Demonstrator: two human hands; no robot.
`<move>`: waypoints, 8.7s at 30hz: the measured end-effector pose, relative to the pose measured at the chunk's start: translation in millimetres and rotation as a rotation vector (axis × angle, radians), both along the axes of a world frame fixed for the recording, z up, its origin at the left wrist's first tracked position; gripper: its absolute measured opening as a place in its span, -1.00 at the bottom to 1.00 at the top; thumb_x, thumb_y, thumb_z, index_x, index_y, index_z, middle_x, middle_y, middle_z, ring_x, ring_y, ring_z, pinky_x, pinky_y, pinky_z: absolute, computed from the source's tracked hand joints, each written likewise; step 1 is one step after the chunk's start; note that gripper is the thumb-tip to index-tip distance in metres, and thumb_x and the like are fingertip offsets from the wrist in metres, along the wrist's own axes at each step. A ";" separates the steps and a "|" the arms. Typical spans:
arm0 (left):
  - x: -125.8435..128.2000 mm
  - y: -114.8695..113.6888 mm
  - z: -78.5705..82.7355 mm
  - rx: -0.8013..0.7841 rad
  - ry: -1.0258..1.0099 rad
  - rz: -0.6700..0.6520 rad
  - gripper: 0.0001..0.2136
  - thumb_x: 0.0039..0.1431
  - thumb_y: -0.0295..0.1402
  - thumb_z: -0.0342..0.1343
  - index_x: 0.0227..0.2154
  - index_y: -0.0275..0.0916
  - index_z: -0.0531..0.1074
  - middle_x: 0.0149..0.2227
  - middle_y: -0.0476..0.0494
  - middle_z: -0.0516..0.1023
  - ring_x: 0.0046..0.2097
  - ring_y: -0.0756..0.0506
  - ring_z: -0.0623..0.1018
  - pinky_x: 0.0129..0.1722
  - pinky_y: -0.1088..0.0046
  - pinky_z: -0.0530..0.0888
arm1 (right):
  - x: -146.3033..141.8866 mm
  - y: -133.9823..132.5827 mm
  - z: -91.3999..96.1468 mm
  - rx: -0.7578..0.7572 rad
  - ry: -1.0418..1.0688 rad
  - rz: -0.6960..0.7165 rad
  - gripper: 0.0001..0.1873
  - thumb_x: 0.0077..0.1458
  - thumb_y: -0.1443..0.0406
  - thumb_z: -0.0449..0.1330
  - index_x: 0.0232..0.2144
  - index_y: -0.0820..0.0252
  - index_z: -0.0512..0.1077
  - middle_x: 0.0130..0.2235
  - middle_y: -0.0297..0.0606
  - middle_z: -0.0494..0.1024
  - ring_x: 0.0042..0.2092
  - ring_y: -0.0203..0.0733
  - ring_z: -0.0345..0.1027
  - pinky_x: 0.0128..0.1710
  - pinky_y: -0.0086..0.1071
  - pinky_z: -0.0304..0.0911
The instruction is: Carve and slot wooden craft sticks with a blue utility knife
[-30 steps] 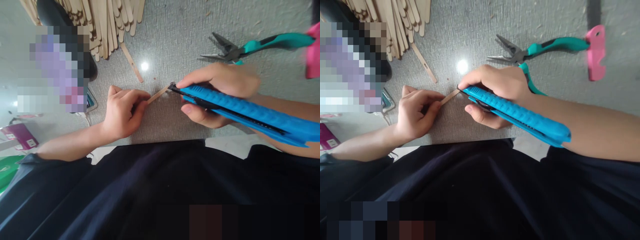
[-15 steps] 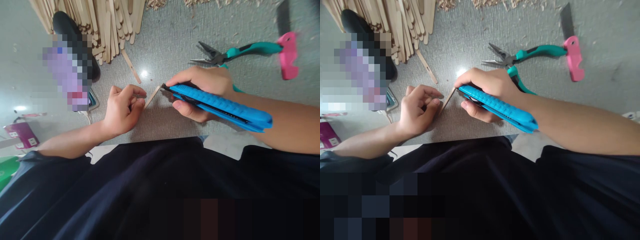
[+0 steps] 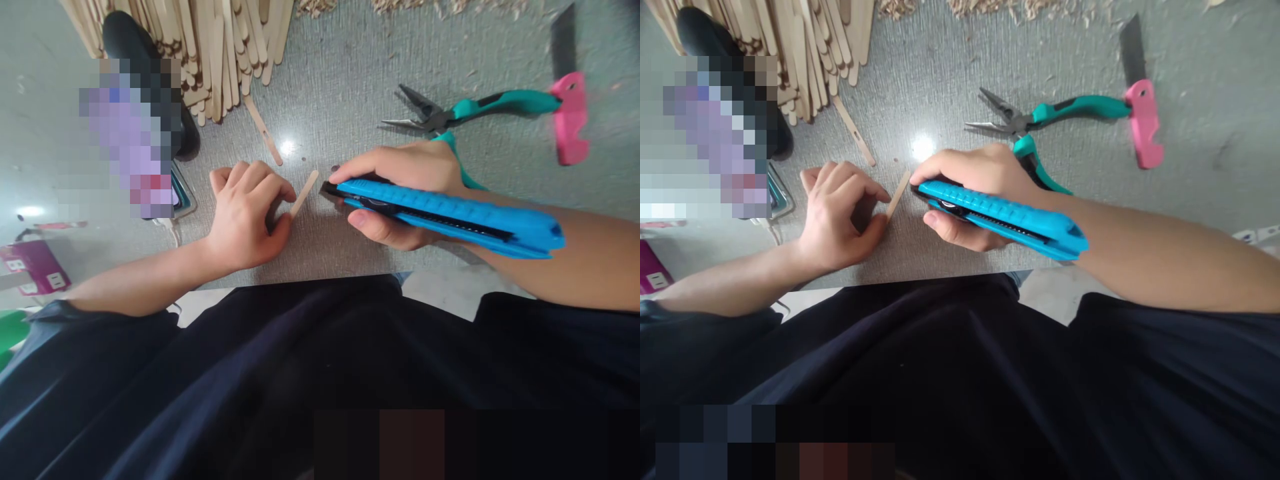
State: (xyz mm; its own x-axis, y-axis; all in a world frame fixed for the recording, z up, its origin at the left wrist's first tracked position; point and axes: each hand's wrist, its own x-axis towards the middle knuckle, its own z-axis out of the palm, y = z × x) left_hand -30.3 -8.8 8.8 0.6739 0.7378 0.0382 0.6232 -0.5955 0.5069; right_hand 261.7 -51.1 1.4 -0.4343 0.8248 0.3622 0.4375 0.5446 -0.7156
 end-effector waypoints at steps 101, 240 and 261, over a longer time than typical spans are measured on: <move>4.7 2.3 -2.7 -0.762 -0.674 -0.166 -0.66 0.42 -0.17 0.40 0.10 -0.23 0.58 -0.02 -0.30 0.80 -0.04 -0.13 0.81 -0.04 0.34 0.75 | -47.0 -14.4 28.5 0.254 0.127 -0.200 -0.72 0.33 0.24 0.52 0.01 -0.07 0.57 -0.29 -0.40 0.78 -0.43 -0.18 0.66 -0.40 -0.34 0.57; -0.2 6.7 -2.1 -0.344 -0.591 0.007 -0.86 0.43 -0.28 0.36 -0.11 -0.23 0.69 -0.35 -0.09 0.76 -0.48 0.08 0.51 -0.47 0.58 0.44 | -31.8 6.2 26.3 -0.873 0.510 0.075 -0.62 0.51 0.21 0.28 0.28 0.18 0.48 -0.30 -0.41 0.62 -0.33 -0.32 0.46 -0.30 -0.41 0.39; 9.2 -0.8 3.7 -0.519 -0.677 0.299 -0.81 0.36 -0.26 0.42 -0.34 -0.23 0.64 -0.50 -0.07 0.73 -0.59 0.09 0.52 -0.60 0.65 0.39 | -54.3 7.9 30.4 -0.933 0.421 0.019 -0.86 0.50 0.34 0.17 0.02 0.18 0.49 -0.47 -0.50 0.50 -0.52 -0.35 0.31 -0.52 -0.43 0.18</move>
